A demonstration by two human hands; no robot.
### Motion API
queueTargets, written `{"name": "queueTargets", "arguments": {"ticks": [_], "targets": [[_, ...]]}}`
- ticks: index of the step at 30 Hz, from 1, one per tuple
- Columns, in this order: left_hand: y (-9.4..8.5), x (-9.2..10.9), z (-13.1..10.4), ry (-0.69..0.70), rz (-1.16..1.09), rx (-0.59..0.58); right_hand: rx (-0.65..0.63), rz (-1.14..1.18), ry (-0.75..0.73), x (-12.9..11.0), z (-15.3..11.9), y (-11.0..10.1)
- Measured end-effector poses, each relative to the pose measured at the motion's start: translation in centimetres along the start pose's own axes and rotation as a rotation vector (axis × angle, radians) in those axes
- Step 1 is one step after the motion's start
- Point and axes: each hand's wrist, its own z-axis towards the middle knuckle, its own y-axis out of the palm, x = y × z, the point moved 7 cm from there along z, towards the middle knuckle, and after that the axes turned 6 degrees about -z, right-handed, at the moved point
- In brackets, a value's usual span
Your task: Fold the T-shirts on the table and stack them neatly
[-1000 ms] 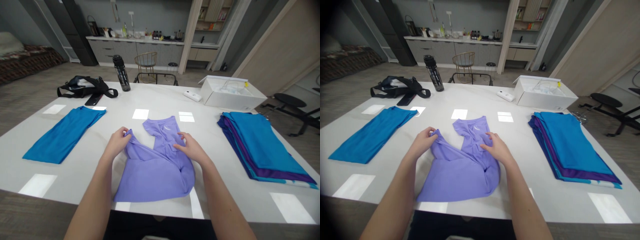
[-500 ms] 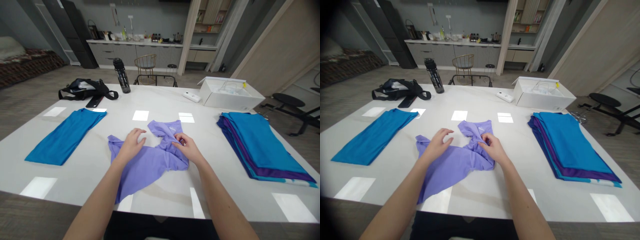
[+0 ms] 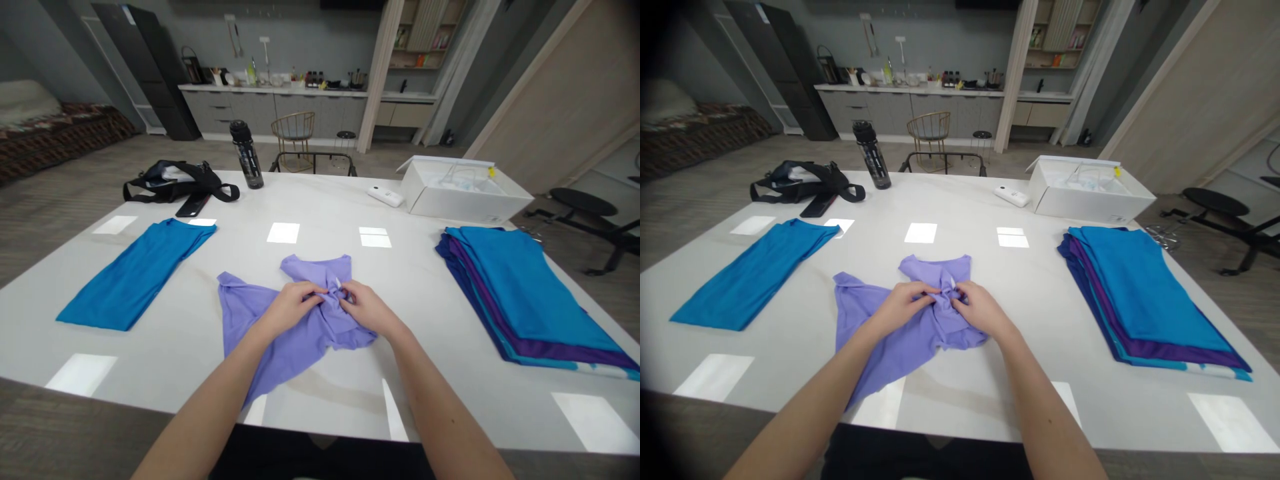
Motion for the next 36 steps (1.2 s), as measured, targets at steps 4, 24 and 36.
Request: {"name": "queueTargets", "arguments": {"ticks": [4,24,36], "targets": [[-0.9,0.4,-0.3,-0.016,-0.058,0.052,0.054,0.062,0.013,-0.4,0.0,-1.1],[-1.0,2.0,-0.6,-0.011,-0.238,-0.011,-0.068,0.539,0.017,-3.9,-1.1,0.0],[-5.7,-1.5,-1.5,-0.247,-0.6,0.257,0.125,-0.037,0.085,0.5,-0.2,-2.0]]}}
